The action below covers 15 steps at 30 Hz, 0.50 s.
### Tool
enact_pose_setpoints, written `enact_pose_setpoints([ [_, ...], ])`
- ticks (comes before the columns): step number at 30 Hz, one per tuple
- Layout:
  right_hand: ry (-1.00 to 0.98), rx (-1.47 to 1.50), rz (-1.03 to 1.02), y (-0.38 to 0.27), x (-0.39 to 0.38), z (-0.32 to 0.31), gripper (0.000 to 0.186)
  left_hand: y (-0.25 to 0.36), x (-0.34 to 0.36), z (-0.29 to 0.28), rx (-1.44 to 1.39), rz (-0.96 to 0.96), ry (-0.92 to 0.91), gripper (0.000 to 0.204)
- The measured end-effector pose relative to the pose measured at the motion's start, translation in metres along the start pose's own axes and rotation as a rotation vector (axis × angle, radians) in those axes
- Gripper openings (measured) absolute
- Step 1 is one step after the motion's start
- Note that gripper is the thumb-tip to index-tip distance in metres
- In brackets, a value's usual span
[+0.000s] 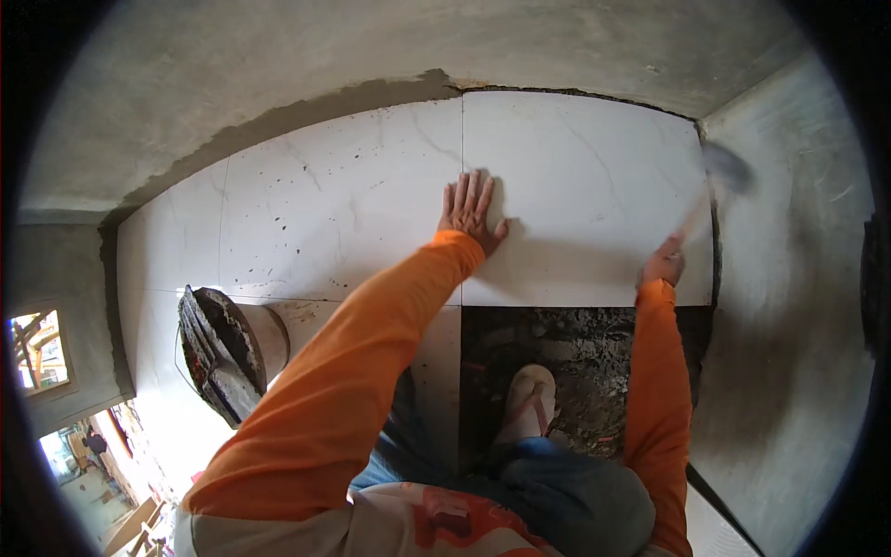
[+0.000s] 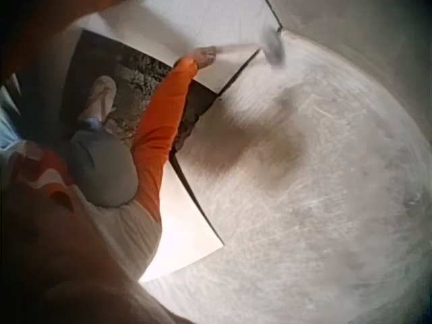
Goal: The person taps a floor tile into place with a rubber mallet, then lifts the tile to spread mortar on the subfloor with a trowel.
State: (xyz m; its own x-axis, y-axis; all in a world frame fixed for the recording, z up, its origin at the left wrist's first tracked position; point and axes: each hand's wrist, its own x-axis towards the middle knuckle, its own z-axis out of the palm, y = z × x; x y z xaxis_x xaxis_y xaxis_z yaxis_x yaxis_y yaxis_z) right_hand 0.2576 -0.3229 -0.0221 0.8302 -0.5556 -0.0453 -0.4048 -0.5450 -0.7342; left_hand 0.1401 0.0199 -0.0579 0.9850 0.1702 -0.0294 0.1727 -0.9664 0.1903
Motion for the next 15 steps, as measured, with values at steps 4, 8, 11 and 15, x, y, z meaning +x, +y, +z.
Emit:
enact_pose_setpoints([
  [4,-0.023,0.024,0.068,-0.013,0.007,-0.009,0.072,-0.008,0.039,-0.003,0.075,-0.016,-0.041,0.081],
  [8,0.392,0.275,-0.221,-0.014,0.011,0.0,0.067,-0.009,0.054,-0.006,0.059,-0.033,-0.04,0.08],
  [11,0.088,0.089,-0.168,-0.008,0.016,0.012,0.059,-0.008,0.052,-0.008,0.046,-0.03,-0.044,0.08],
  [15,-0.009,0.799,-0.178,-0.005,0.025,0.022,0.058,-0.008,0.047,-0.008,0.02,-0.033,-0.053,0.079],
])
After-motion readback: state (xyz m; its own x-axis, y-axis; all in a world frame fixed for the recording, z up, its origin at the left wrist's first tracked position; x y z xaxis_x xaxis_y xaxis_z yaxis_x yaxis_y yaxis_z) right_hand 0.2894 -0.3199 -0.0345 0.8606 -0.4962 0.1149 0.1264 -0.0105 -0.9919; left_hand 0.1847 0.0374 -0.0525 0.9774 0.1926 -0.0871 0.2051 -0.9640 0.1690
